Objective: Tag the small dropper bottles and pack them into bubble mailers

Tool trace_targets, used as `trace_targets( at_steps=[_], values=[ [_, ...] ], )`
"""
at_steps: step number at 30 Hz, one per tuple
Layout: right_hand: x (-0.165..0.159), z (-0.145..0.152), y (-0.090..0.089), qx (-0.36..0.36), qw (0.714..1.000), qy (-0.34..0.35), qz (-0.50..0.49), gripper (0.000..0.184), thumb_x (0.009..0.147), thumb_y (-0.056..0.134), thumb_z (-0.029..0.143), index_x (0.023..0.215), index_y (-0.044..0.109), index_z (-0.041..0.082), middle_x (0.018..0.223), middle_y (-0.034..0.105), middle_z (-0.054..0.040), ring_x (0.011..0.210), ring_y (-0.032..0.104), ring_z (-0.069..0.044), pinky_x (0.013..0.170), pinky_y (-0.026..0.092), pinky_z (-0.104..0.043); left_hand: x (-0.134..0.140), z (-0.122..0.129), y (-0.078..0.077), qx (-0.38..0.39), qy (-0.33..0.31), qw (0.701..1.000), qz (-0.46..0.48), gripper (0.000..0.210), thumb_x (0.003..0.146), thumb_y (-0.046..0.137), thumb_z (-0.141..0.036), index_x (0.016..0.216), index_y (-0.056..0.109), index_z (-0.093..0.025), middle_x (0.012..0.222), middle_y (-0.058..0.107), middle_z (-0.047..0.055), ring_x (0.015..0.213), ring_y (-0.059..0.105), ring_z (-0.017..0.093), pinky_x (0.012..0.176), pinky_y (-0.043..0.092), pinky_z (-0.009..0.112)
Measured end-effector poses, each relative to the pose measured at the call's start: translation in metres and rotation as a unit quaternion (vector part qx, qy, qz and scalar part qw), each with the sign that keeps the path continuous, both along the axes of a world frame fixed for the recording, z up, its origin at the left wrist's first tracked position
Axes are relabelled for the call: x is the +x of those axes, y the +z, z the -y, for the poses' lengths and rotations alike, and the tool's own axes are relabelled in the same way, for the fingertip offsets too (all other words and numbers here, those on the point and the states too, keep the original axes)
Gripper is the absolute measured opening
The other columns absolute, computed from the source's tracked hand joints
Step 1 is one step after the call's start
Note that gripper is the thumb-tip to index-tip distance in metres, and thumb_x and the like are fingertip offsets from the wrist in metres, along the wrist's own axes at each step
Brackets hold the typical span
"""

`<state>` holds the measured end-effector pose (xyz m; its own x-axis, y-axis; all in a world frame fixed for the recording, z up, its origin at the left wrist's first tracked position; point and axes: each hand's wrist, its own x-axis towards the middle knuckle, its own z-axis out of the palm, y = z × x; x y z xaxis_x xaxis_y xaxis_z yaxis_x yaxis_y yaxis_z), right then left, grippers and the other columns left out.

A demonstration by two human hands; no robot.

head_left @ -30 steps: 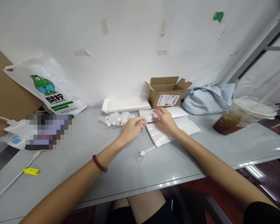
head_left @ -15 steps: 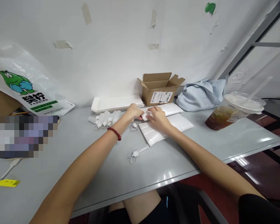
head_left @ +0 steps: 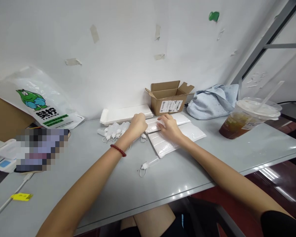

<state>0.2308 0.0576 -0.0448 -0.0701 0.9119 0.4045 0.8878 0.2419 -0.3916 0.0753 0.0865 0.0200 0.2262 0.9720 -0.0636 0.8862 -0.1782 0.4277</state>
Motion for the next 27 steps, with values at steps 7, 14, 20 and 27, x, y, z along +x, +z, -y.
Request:
trace_targets(
  at_steps=[7,14,20,27],
  values=[
    [0.0,0.0,0.0,-0.034,0.999,-0.009,0.0,0.019,0.086,0.046,0.018,0.1,0.059,0.018,0.113,0.059,-0.0142,0.109,0.049,-0.03,0.084,0.04,-0.045,0.003,0.081,-0.006,0.145,-0.264,0.948,-0.102,0.025,0.087,0.054,-0.034,0.1,0.059,-0.014,0.103,0.061,0.014,0.101,0.057,0.028,0.08,0.049,0.037],
    [0.004,-0.004,0.0,-0.033,0.999,-0.002,-0.005,0.02,0.085,0.051,0.021,0.102,0.06,0.017,0.112,0.059,-0.0137,0.11,0.049,-0.03,0.084,0.04,-0.044,0.011,0.094,-0.026,0.14,-0.272,0.939,-0.157,0.019,0.086,0.05,-0.018,0.1,0.058,-0.01,0.1,0.061,0.017,0.097,0.058,0.028,0.077,0.05,0.036],
    [0.007,-0.005,0.0,-0.027,1.0,0.013,-0.005,0.019,0.083,0.054,0.022,0.101,0.06,0.018,0.111,0.06,-0.0114,0.108,0.051,-0.028,0.084,0.041,-0.041,0.011,0.094,-0.025,0.144,-0.263,0.942,-0.151,0.019,0.087,0.052,-0.02,0.099,0.061,-0.008,0.099,0.063,0.019,0.098,0.059,0.03,0.077,0.048,0.037],
    [0.004,-0.005,-0.003,0.015,0.998,0.064,0.0,0.017,0.086,0.054,0.022,0.101,0.06,0.018,0.108,0.06,-0.0114,0.105,0.053,-0.026,0.084,0.043,-0.04,-0.019,0.04,-0.009,0.107,-0.196,0.974,-0.027,0.031,0.09,0.047,-0.039,0.075,0.062,-0.017,0.073,0.066,0.009,0.071,0.06,0.024,0.066,0.045,0.033]
  ],
)
